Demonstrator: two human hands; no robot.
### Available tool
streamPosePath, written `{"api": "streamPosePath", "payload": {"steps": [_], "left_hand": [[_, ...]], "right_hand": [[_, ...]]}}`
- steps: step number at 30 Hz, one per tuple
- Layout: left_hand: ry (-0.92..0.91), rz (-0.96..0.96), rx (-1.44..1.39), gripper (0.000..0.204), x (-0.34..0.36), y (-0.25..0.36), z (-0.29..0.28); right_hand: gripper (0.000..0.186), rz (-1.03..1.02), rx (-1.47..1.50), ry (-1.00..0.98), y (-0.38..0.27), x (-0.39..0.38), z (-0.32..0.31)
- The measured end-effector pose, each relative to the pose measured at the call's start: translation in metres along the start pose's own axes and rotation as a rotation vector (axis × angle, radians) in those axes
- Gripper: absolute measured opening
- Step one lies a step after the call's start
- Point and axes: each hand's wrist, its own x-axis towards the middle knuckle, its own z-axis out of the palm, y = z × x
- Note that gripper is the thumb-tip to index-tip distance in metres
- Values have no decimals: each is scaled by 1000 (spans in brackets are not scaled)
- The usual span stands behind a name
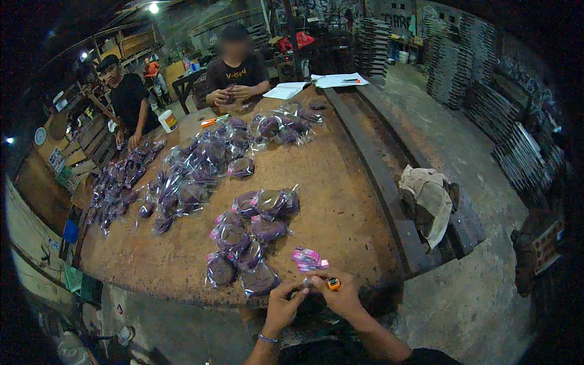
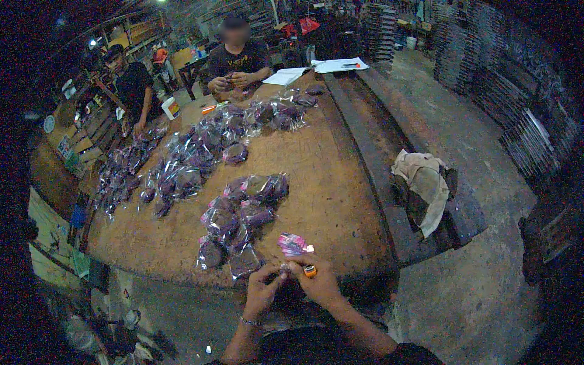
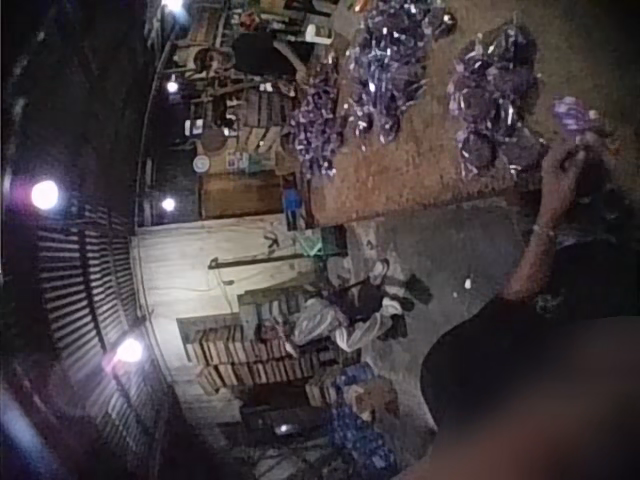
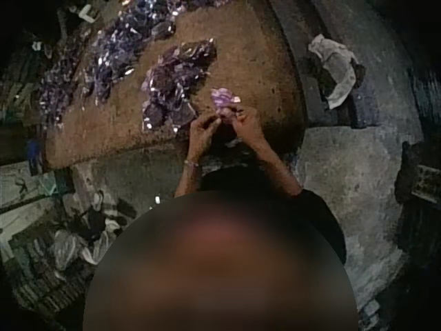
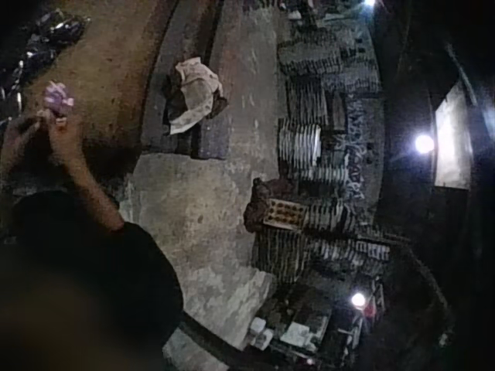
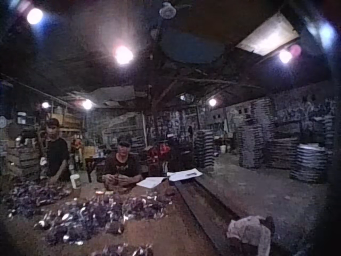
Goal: The person sits on the floor and repeatedly picks up purple food items, places them into clear plastic bags, and seals the bags using a handheld heat sealer. The sealed packages are stacked on the table.
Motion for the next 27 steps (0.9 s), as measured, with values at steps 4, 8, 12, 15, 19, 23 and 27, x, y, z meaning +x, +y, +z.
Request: {"api": "streamPosePath", "payload": {"steps": [4, 8, 12, 15, 19, 23, 27], "left_hand": [[66, -187, -45, 19, 2, 7, 1], [87, -47, -102, 20, 4, 8, 5], [19, -107, -31, 21, 4, 5, 1], [20, -179, -26, 21, 7, 5, -7], [39, -209, -90, 21, 8, 2, -6], [135, -85, -158, 19, 5, -3, 7], [67, -149, -199, 14, 0, -6, -2]], "right_hand": [[19, -189, -232, 12, 2, -7, 2], [20, -32, -102, -4, 4, -10, 1], [20, 64, 55, 20, 5, -8, 4], [18, -189, -194, 71, 5, -6, 9], [18, -326, -356, 37, 3, -8, 9], [20, -320, -366, 19, 1, -4, 6], [20, -38, -297, -84, -2, 9, 4]]}}
